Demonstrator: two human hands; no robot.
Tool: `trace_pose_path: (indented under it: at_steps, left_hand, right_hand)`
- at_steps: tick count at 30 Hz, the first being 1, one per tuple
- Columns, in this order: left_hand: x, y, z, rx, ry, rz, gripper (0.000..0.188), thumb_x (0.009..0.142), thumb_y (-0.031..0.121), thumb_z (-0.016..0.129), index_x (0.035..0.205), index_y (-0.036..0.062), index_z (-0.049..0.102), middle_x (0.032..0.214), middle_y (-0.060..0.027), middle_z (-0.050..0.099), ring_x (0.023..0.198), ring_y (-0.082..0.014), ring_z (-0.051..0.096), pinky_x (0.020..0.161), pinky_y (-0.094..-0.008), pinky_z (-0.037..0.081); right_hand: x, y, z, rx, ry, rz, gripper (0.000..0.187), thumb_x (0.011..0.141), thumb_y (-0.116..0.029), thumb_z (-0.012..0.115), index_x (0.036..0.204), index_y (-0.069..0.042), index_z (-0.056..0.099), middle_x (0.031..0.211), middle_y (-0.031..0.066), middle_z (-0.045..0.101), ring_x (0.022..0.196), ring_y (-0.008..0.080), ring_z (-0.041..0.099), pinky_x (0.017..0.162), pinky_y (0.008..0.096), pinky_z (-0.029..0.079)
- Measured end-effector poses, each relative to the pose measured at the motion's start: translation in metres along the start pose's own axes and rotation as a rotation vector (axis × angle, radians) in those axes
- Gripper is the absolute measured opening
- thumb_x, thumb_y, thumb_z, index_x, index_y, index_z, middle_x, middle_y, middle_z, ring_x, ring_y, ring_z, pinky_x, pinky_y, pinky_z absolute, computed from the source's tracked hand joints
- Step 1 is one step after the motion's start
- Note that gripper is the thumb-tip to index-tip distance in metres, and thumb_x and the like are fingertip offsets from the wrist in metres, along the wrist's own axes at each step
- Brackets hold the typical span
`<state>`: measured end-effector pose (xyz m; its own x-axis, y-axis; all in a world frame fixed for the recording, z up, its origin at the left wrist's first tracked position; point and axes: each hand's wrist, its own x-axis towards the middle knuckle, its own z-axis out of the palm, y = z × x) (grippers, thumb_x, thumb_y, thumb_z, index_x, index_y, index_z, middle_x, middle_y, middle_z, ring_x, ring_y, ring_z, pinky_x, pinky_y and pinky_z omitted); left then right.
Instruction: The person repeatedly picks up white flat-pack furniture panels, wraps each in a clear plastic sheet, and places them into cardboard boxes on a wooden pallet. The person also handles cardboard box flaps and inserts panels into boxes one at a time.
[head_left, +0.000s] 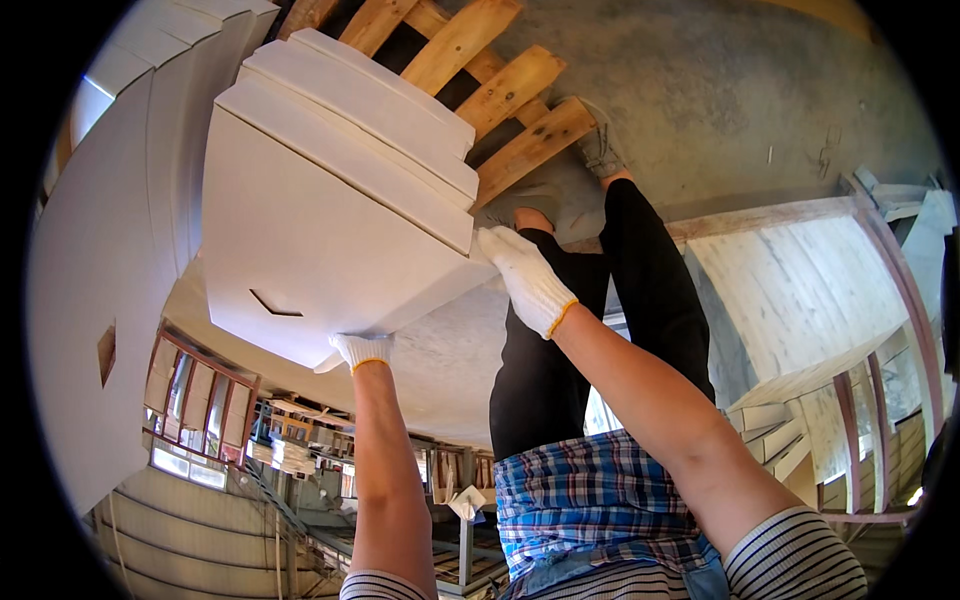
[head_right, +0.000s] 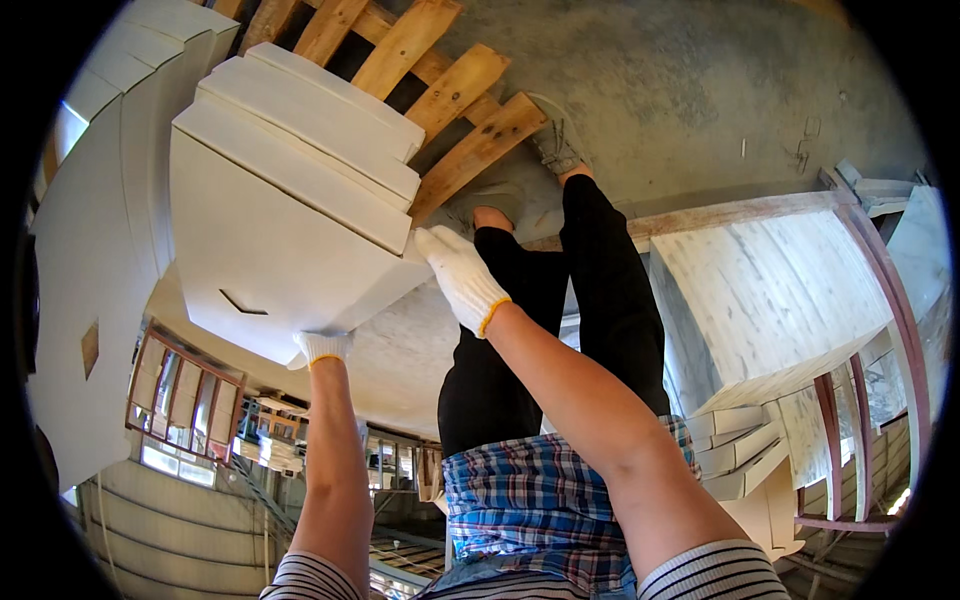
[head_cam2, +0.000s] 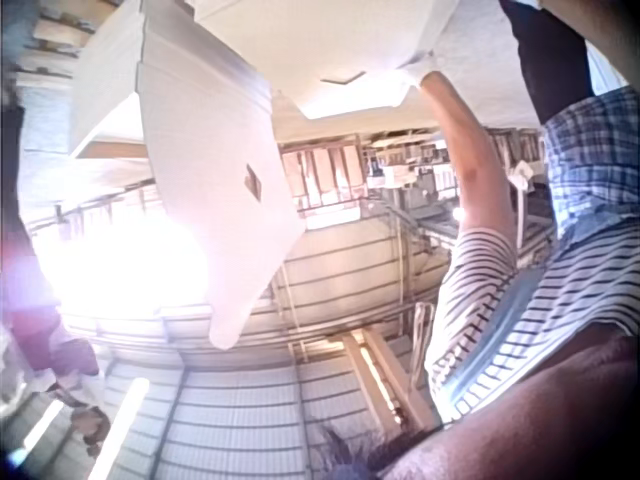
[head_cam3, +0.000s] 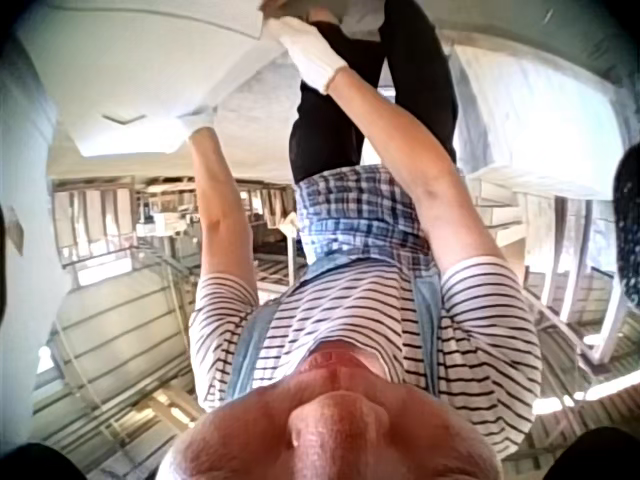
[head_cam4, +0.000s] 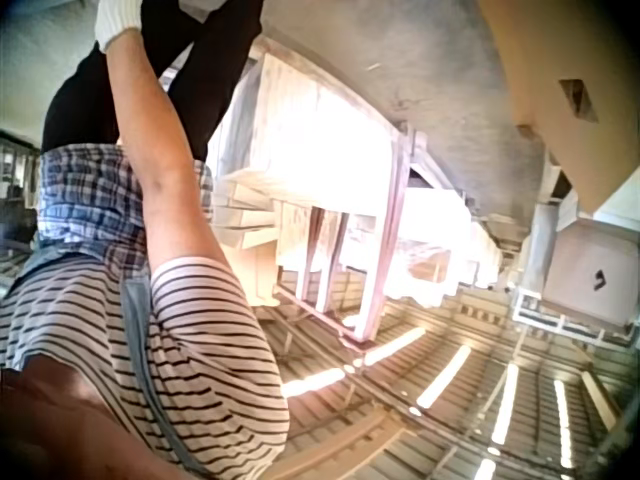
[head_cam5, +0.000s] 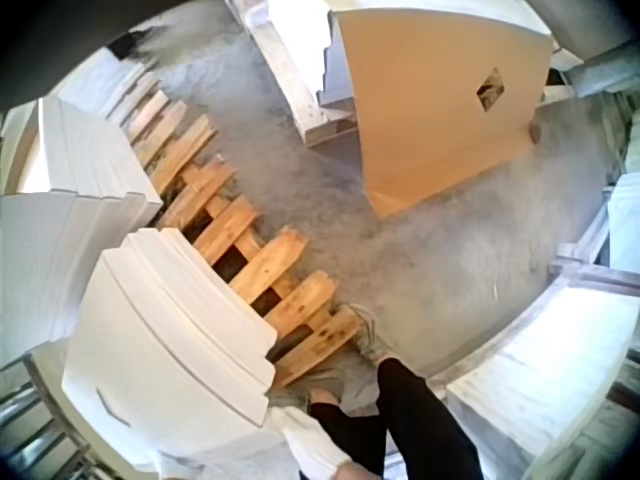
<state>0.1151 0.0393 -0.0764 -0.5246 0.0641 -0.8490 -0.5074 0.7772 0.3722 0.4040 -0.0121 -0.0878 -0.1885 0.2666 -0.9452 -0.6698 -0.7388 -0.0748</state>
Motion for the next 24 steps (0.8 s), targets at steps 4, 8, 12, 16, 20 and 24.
trace_pose_path:
  at_steps: [4, 8, 12, 16, 20, 24]
  left_hand:
    - [0.006, -0.001, -0.005, -0.024, 0.026, 0.0, 0.054, 0.093, 0.051, 0.039, 0.134, 0.0191, 0.054, 0.136, -0.0066, 0.055, 0.124, -0.0336, 0.051, 0.097, -0.0583, 0.046]
    - [0.011, -0.002, -0.013, -0.053, 0.024, 0.021, 0.053, 0.094, 0.049, 0.039, 0.133, 0.0168, 0.055, 0.136, -0.0083, 0.055, 0.123, -0.0344, 0.052, 0.097, -0.0576, 0.047]
    - [0.03, -0.001, -0.023, -0.138, -0.043, 0.033, 0.052, 0.096, 0.045, 0.037, 0.133, 0.0134, 0.054, 0.135, -0.0104, 0.055, 0.122, -0.0344, 0.053, 0.097, -0.0554, 0.048]
    - [0.036, 0.003, -0.017, -0.167, -0.102, 0.055, 0.052, 0.098, 0.044, 0.035, 0.134, 0.0118, 0.054, 0.136, -0.0104, 0.054, 0.123, -0.0337, 0.052, 0.099, -0.0536, 0.047]
    - [0.019, 0.002, 0.0, -0.195, -0.085, 0.055, 0.053, 0.098, 0.043, 0.033, 0.138, 0.0123, 0.049, 0.141, -0.0092, 0.051, 0.128, -0.0325, 0.047, 0.103, -0.0523, 0.043]
    - [0.026, 0.004, -0.01, 0.214, -0.211, 0.225, 0.054, 0.098, 0.043, 0.034, 0.142, 0.0137, 0.045, 0.145, -0.0079, 0.047, 0.132, -0.0308, 0.043, 0.105, -0.0514, 0.04]
  right_hand:
    - [-0.001, -0.007, -0.001, -0.071, -0.015, -0.037, 0.036, 0.1, -0.035, 0.051, 0.107, -0.001, 0.061, 0.097, 0.0049, 0.059, 0.09, 0.0147, 0.048, 0.084, 0.0285, 0.04]
    - [0.002, -0.013, -0.005, -0.214, -0.071, -0.091, 0.035, 0.1, -0.034, 0.051, 0.107, -0.002, 0.062, 0.096, 0.0053, 0.06, 0.09, 0.0152, 0.05, 0.085, 0.0271, 0.041]
    - [0.009, -0.022, -0.005, -0.261, -0.094, -0.146, 0.035, 0.1, -0.035, 0.051, 0.106, -0.002, 0.062, 0.09, 0.0048, 0.06, 0.088, 0.0147, 0.051, 0.082, 0.027, 0.041]
    - [0.012, -0.016, -0.012, -0.65, 0.038, -0.316, 0.039, 0.099, -0.039, 0.051, 0.107, -0.002, 0.061, 0.085, 0.0046, 0.061, 0.08, 0.0154, 0.055, 0.078, 0.0284, 0.043]
    - [-0.015, -0.016, -0.007, -0.19, 0.007, 0.214, 0.034, 0.1, -0.035, 0.051, 0.107, -0.003, 0.06, 0.084, 0.008, 0.063, 0.07, 0.0164, 0.06, 0.066, 0.032, 0.051]
    - [-0.006, 0.003, 0.005, 0.256, 0.024, 0.04, 0.026, 0.101, -0.024, 0.051, 0.112, -0.001, 0.057, 0.083, 0.0085, 0.062, 0.064, 0.0158, 0.058, 0.06, 0.0311, 0.053]
